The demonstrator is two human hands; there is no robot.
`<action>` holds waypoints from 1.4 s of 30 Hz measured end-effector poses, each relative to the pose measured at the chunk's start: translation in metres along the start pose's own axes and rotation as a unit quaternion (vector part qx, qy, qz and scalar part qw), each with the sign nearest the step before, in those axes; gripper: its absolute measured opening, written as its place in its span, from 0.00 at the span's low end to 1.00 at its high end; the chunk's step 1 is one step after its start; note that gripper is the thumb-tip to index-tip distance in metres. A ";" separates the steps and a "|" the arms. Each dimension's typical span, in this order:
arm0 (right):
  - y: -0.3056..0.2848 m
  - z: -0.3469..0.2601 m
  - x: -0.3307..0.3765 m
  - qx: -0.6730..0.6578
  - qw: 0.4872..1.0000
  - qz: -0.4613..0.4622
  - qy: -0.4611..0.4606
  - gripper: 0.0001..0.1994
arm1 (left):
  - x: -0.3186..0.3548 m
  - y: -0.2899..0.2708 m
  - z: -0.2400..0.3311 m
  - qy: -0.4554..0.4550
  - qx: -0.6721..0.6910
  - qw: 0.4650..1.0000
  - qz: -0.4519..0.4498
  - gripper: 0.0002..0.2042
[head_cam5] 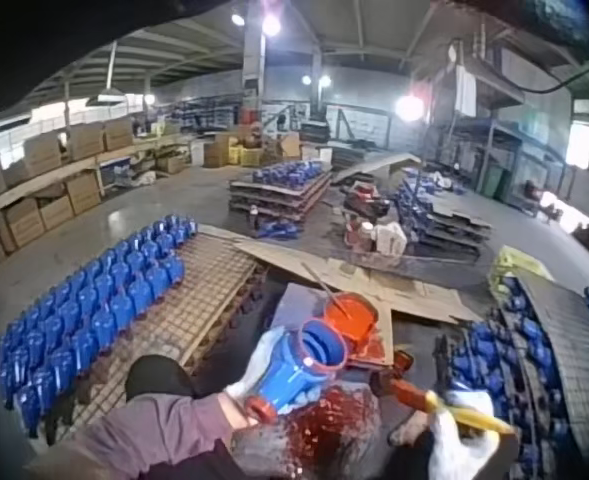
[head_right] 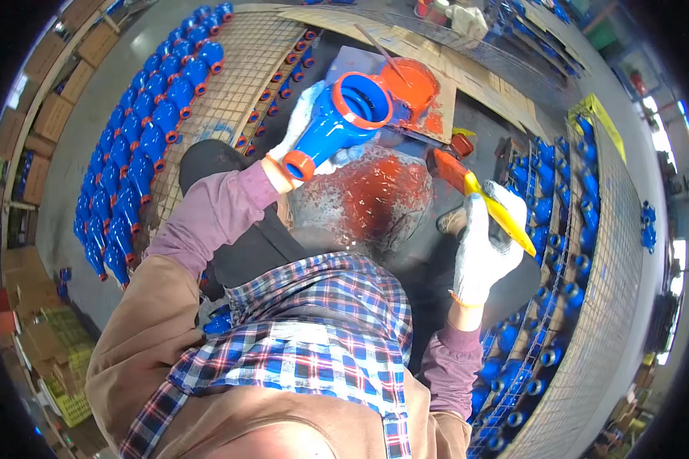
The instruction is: Painting blue metal parts with orange paint using a brush and a spray can.
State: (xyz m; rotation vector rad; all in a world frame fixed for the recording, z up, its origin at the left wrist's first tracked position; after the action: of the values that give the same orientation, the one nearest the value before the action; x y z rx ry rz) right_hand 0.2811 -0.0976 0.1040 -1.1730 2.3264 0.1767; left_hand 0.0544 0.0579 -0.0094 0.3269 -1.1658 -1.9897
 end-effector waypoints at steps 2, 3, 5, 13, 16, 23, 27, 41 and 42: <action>0.006 -0.009 -0.001 0.027 0.999 -0.028 -0.037 0.11 | 0.009 0.001 -0.002 0.013 0.002 1.000 0.023 0.36; 0.010 -0.009 -0.004 0.023 0.998 -0.042 -0.038 0.11 | 0.011 0.003 -0.003 0.007 0.025 0.999 0.020 0.36; 0.015 -0.005 -0.009 0.049 0.997 -0.043 -0.034 0.11 | 0.012 0.000 -0.004 0.038 0.081 0.994 0.068 0.35; 0.048 0.072 -0.047 -0.045 0.998 -0.015 0.043 0.12 | -0.016 -0.016 0.012 0.078 0.174 0.980 0.055 0.30; 0.067 0.123 -0.073 -0.032 0.996 -0.004 0.087 0.12 | -0.015 -0.028 0.006 0.066 0.188 0.975 0.098 0.34; 0.140 0.223 -0.127 -0.059 0.989 -0.028 0.133 0.07 | -0.020 -0.029 0.018 0.048 0.254 0.955 0.145 0.38; 0.163 0.248 -0.139 0.037 0.989 -0.055 0.133 0.09 | -0.025 -0.029 0.021 0.065 0.235 0.963 0.118 0.37; 0.168 0.213 -0.192 0.312 0.929 -0.193 0.038 0.19 | -0.017 -0.020 0.025 0.127 0.032 0.980 0.147 0.33; 0.156 0.213 -0.194 0.283 0.933 -0.210 0.075 0.19 | -0.016 -0.018 0.023 0.112 0.079 0.981 0.135 0.33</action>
State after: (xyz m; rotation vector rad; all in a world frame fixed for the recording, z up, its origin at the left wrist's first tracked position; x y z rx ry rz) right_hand 0.3380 0.2088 0.0027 -1.3575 1.9724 -0.7096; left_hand 0.0427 0.0883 -0.0141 0.4370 -1.1593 -1.5871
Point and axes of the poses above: each hand's wrist, its own x-axis away from the middle knuckle, its own y-axis out of the palm, z = x × y, the point moved 8 cm from there along -x, towards the middle knuckle, and after that the axes turned 3 degrees about z, right-handed, at the moved point
